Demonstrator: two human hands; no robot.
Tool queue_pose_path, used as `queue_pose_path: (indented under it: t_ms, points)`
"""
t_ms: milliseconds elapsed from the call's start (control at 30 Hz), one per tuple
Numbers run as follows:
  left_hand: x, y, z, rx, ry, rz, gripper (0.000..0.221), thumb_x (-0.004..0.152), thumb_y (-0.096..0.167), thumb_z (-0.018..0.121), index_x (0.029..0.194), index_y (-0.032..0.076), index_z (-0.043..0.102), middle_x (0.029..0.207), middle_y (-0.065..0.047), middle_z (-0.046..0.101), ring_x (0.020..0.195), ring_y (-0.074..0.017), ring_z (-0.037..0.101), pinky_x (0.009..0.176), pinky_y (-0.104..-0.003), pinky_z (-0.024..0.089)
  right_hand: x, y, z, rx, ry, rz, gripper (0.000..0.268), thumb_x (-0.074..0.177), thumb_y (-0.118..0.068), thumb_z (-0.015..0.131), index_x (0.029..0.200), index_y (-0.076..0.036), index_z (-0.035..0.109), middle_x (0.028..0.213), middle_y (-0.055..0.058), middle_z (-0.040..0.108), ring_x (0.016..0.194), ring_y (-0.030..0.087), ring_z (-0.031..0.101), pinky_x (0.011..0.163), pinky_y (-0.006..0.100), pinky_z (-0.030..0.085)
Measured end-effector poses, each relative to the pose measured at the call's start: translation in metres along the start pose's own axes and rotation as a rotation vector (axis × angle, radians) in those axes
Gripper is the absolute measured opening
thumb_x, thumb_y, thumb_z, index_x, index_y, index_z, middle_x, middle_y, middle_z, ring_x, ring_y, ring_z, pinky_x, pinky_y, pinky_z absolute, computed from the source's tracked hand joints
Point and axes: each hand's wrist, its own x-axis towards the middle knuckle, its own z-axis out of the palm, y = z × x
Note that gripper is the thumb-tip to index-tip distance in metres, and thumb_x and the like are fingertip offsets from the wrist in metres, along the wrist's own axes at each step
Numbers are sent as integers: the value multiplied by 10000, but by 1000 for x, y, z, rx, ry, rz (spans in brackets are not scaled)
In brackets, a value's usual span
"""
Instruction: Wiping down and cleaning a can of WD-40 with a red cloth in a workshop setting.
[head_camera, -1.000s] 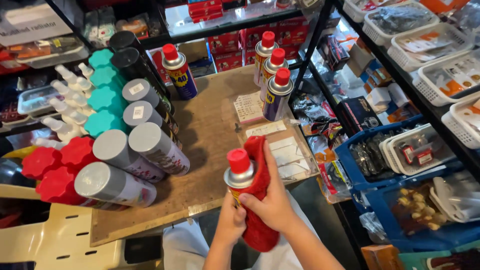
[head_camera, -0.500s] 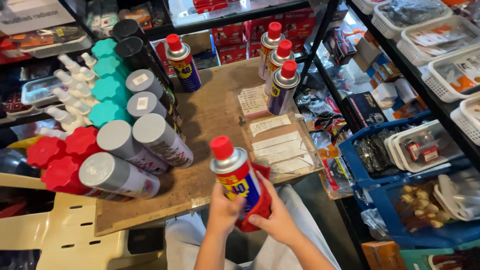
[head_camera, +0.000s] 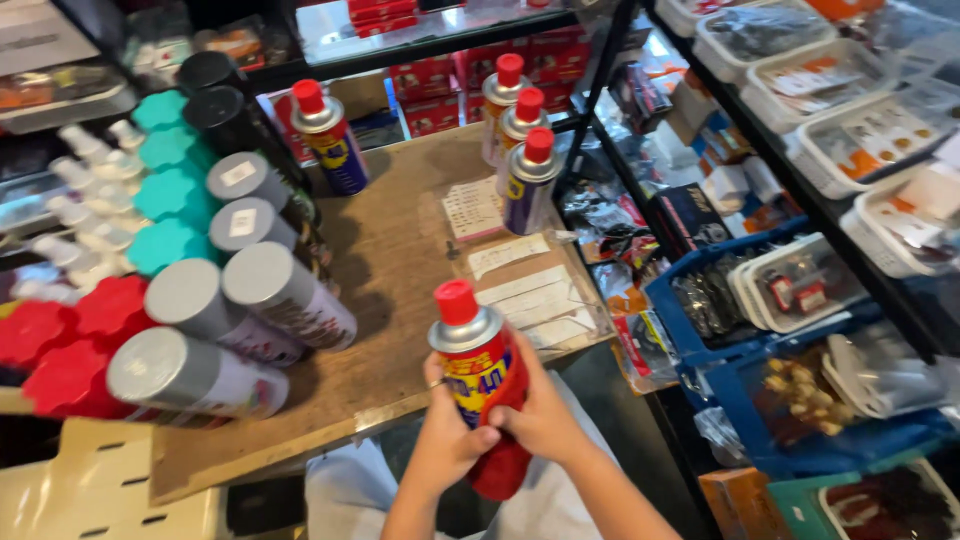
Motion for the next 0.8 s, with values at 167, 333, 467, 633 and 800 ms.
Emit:
queue_pose_path:
  t_ms: [167,333,467,633,800]
  points:
    - [-3,9,-3,181,90,-25,1234,653,578,905,1485,81,141,1481,-189,447,1330,-237,515,1144,-367,403,3,-4,15,72,51,-7,1127,790,-682,750,1554,2,282,1563,181,425,1437,253,423,1208,400,313]
    - [-4,6,-10,378,161,-55,1293,518,470,959,1461,71,170,1447,-178,466,1321,-234,531,1144,-343,394,14,-15,21,87,85,4,1034,802,-579,785,1530,1,335,1500,182,504,1375,260,504,1165,390,387]
    - [4,9,-27,498,303,-47,1368,357,222,1003,1458,49,208,1447,-157,460,1287,-228,533,1143,-342,385,26,-30,22,-53,-17,-21,998,761,-321,789,1559,-3,282,1614,192,388,1490,286,376,1241,410,262]
    - [17,3,-56,789,380,91,1485,221,417,956,1475,-75,331,1493,-122,251,1458,-246,347,1245,-367,232,39,-21,22,-134,-62,-49,926,772,-158,692,1584,-38,263,1665,172,331,1537,284,336,1263,400,233]
    - [30,-56,-88,628,517,179,1073,473,195,822,1409,70,313,1354,-140,431,1223,-179,507,1121,-289,364,44,56,18,-530,17,-339,797,986,-464,555,1573,2,284,1631,205,360,1525,460,337,1300,559,216]
